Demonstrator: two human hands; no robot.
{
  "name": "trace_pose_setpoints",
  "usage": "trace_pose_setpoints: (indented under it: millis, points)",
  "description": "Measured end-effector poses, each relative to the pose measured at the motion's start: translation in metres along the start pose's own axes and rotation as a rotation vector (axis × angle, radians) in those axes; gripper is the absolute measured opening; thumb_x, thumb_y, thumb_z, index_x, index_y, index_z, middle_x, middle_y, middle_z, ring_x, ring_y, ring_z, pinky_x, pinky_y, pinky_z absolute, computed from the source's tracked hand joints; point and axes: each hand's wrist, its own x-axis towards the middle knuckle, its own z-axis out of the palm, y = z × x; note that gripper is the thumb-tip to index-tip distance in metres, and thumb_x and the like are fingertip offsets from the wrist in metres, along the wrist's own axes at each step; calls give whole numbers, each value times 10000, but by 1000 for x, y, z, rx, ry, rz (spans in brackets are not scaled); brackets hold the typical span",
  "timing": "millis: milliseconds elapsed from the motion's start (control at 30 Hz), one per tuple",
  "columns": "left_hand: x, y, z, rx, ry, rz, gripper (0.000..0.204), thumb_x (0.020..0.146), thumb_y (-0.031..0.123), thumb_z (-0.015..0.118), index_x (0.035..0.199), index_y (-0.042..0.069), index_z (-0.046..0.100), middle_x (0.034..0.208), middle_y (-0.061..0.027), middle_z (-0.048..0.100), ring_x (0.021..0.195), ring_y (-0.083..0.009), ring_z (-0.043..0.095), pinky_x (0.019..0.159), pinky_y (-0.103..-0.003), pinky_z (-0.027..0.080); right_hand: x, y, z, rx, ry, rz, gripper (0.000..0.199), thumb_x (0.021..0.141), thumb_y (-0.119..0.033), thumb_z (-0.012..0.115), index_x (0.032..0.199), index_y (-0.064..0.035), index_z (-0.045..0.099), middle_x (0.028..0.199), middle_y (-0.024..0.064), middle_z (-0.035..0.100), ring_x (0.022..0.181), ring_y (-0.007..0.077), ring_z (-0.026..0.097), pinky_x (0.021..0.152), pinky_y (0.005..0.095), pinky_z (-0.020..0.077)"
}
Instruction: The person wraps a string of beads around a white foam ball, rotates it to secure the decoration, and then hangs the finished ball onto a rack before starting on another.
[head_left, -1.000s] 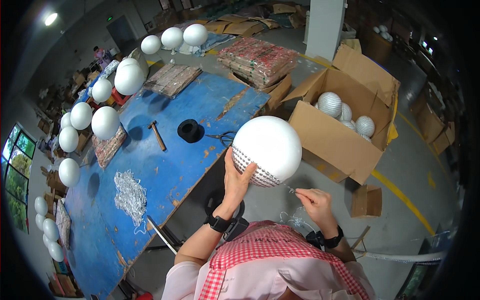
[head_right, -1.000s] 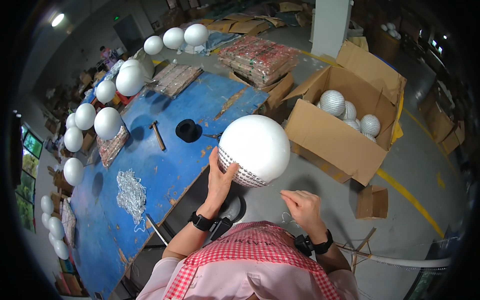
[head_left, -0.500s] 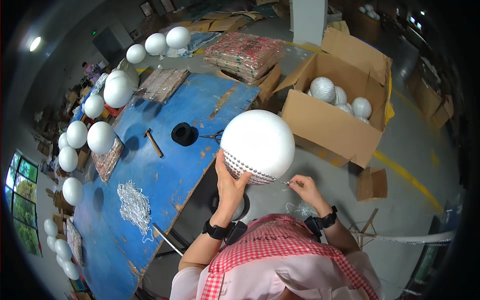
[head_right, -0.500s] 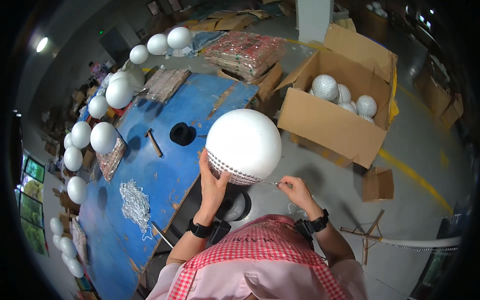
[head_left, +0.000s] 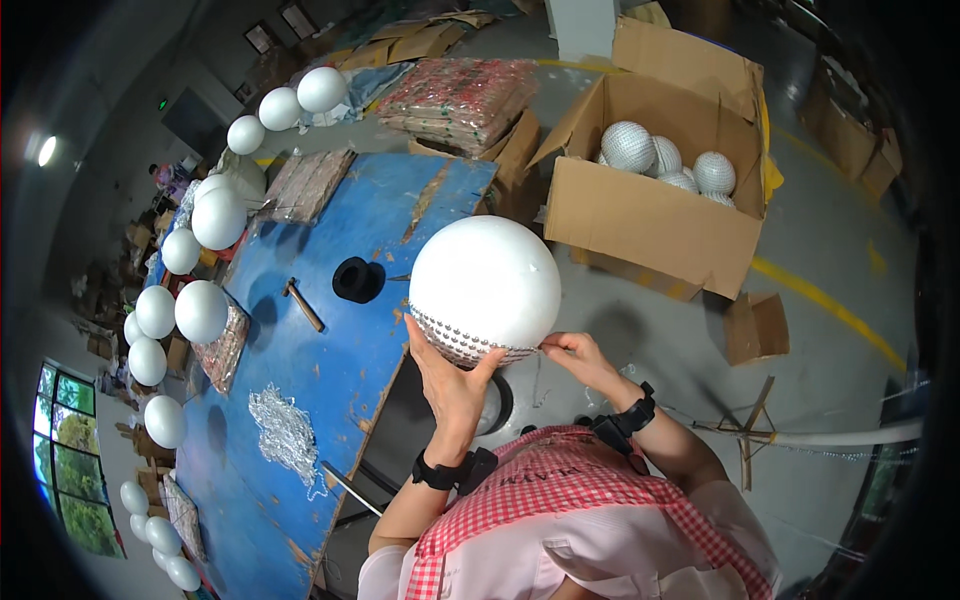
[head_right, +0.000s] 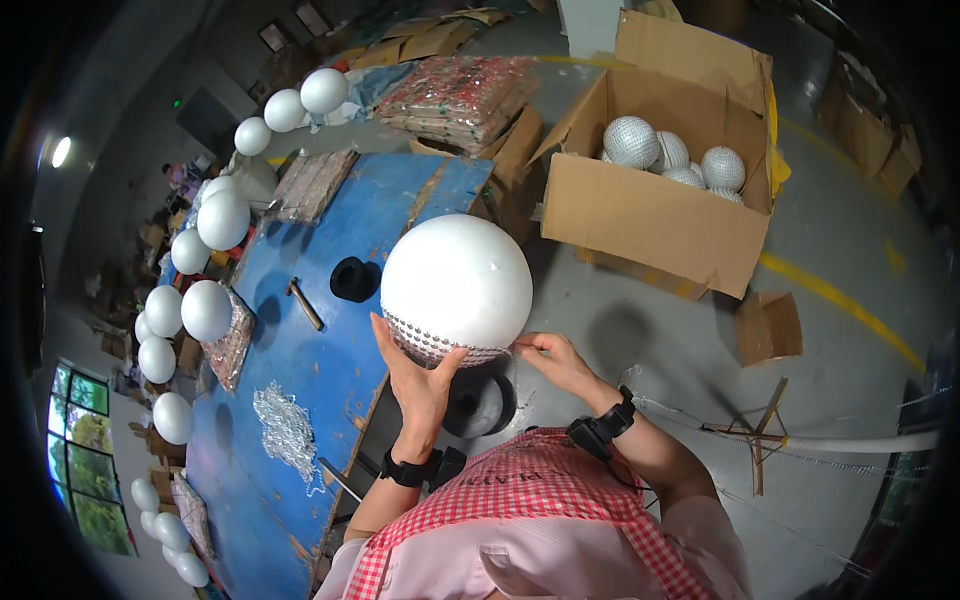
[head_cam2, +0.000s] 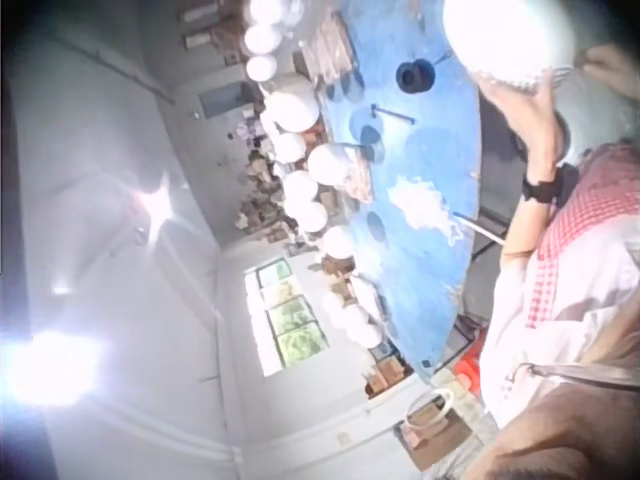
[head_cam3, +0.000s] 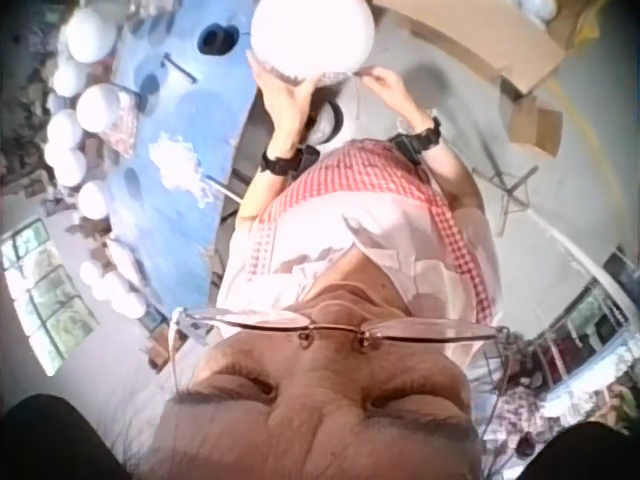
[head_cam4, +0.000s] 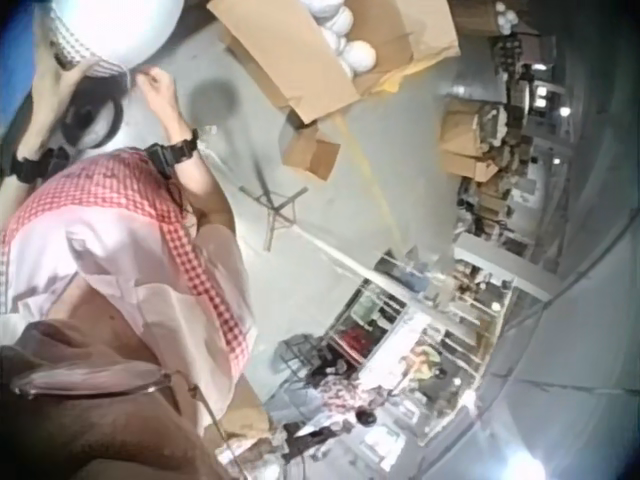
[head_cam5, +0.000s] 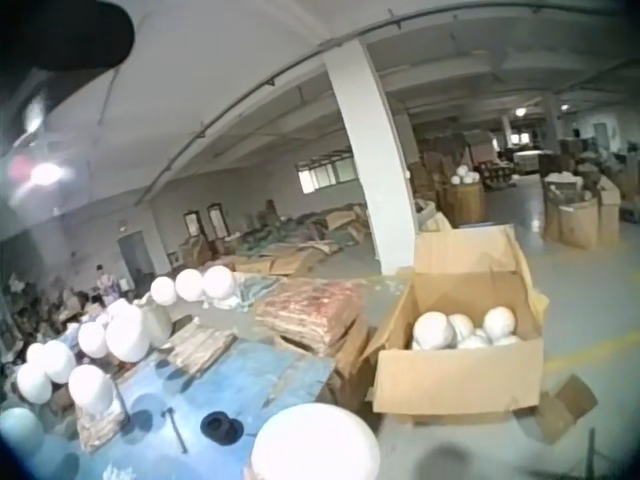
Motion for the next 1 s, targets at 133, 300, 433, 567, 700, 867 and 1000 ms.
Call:
trace_pose_setpoints:
  millis: [133, 300, 433, 567, 700, 867, 1000]
  points:
    - [-1, 5, 2, 17, -3, -24, 1172, 696, 269, 843, 1500, 20, 27, 1514, -230, 208, 1369, -348, 311, 1118, -418, 275, 6, 14, 2, 303, -135, -15, 276, 950, -137, 517, 1119, 44, 639, 1030, 74, 682, 966, 143, 617, 901, 284, 462]
    - [0, -4, 4, 23, 21, 54, 1152, 703, 255, 838, 1502, 25, 42, 1510, -228, 210, 1376, -341, 294, 1121, -416, 266, 6, 12, 2, 512, -215, 24, 274, 954, -164, 549, 1126, 30, 641, 1023, 67, 678, 944, 151, 623, 903, 296, 452]
    - [0, 1, 3, 0, 5, 24, 1142, 705, 258, 837, 1503, 26, 53, 1508, -229, 207, 1379, -343, 285, 1123, -416, 262, 4, 7, -2, 524, -169, 40, 248, 937, -161, 577, 1083, 21, 658, 989, 67, 683, 919, 155, 626, 898, 299, 454]
    - [-1, 0, 5, -9, 0, 9, 1139, 704, 260, 838, 1502, 25, 60, 1508, -229, 207, 1378, -345, 285, 1123, -417, 261, 4, 12, -5, 528, -159, 78, 192, 897, -145, 629, 992, 14, 681, 907, 63, 689, 887, 147, 628, 871, 289, 460]
    - [0, -2, 5, 13, 8, 34, 1141, 704, 278, 838, 1503, 28, 62, 1506, -228, 212, 1376, -350, 288, 1120, -422, 265, -1, -4, -7, 502, -105, 127, 137, 853, -95, 670, 942, 6, 693, 858, 48, 689, 846, 120, 623, 797, 269, 477]
    - [2, -5, 3, -45, -8, 18, 1143, 718, 310, 828, 1505, 39, 44, 1514, -247, 204, 1378, -360, 287, 1123, -424, 259, -13, -30, -14, 216, 29, -36, 120, 837, -78, 683, 928, -3, 704, 843, 29, 688, 824, 91, 607, 767, 249, 478]
    - [5, -9, 2, -123, -12, -6, 1146, 716, 267, 832, 1502, 32, 32, 1525, -280, 160, 1377, -371, 305, 1106, -402, 305, -17, -33, -17, 181, 67, -56, 124, 834, -77, 683, 928, -1, 708, 848, 19, 695, 822, 90, 609, 768, 247, 478]
